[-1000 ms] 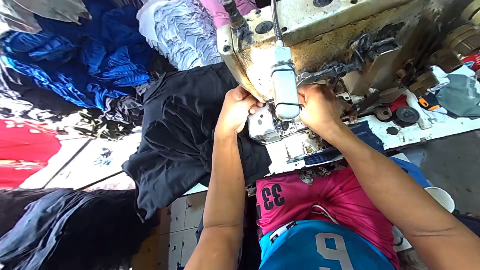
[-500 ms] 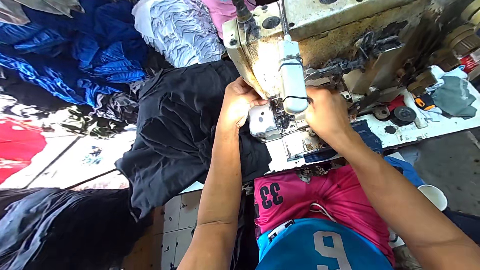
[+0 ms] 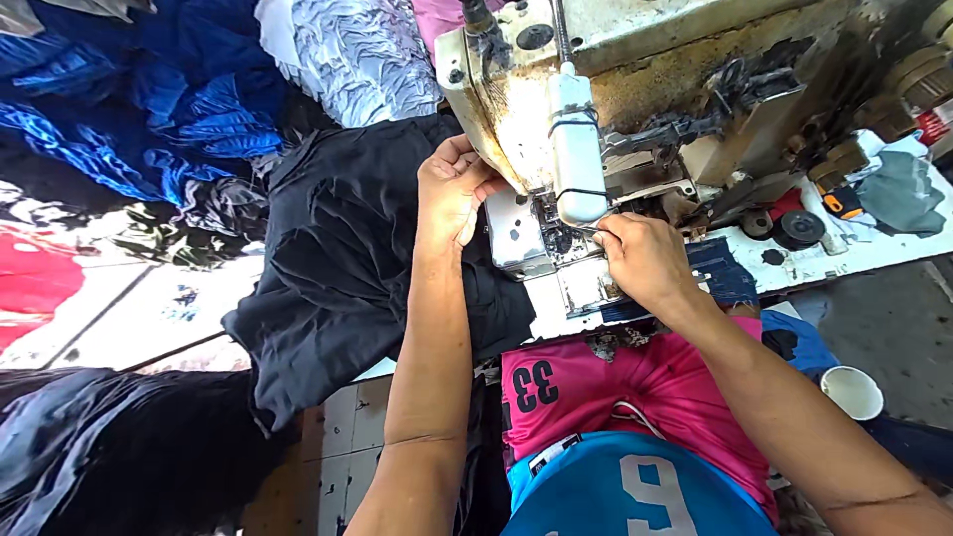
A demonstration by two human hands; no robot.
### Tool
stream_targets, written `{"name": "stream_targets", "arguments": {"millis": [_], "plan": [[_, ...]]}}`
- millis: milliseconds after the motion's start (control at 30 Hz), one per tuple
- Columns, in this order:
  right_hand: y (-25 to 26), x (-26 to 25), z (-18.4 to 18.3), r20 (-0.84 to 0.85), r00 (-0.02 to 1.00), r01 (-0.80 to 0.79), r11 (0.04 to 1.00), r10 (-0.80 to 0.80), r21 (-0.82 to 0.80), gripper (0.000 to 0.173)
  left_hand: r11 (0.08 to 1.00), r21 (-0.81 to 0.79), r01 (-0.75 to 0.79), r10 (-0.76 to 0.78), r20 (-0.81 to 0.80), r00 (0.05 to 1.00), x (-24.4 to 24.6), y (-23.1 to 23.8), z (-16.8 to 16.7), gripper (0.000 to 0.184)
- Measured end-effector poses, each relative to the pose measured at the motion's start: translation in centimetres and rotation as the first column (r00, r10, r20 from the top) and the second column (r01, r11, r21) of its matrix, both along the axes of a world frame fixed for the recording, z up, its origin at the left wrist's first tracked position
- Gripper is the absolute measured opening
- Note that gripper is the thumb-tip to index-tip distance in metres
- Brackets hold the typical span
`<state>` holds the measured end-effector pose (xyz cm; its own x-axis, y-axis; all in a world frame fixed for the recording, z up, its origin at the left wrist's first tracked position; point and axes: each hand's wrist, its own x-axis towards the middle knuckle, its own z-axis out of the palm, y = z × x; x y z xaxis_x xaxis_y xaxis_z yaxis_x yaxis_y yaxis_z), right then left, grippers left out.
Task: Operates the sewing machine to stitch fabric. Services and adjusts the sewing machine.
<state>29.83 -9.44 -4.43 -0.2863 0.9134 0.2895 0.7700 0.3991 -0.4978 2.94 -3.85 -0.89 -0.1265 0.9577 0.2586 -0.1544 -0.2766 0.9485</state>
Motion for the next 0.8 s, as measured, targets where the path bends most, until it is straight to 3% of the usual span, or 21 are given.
{"name": "stream_targets", "arguments": {"millis": [200, 400, 600, 800], "plan": [[0.7, 0.4, -0.6, -0.058, 0.990, -0.134, 0.986, 0.129, -0.100, 0.019, 1.000, 0.019, 0.003, -0.003, 0.013, 1.000, -0.1, 0.0, -0.1, 0.028], [0.3, 3.4, 1.1, 0.018, 0.983, -0.175, 0.967, 0.181, -0.186, 0.017, 0.999, -0.018, 0.029, -0.028, 0.027, 0.999, 0.8, -0.5, -0.3, 0.025], [-0.7, 4.4, 3.6, -0.059, 0.998, -0.040, 0.997, 0.036, -0.069, 0.017, 0.999, -0.012, -0.030, 0.031, 0.124, 0.992, 1.0, 0.2, -0.2, 0.020], [-0.5, 3.2, 3.1, -0.107, 0.994, 0.047, 0.996, -0.039, 0.072, 0.023, 0.981, 0.048, -0.187, 0.173, 0.206, 0.963, -1.4, 3.4, 1.2, 0.017]]}}
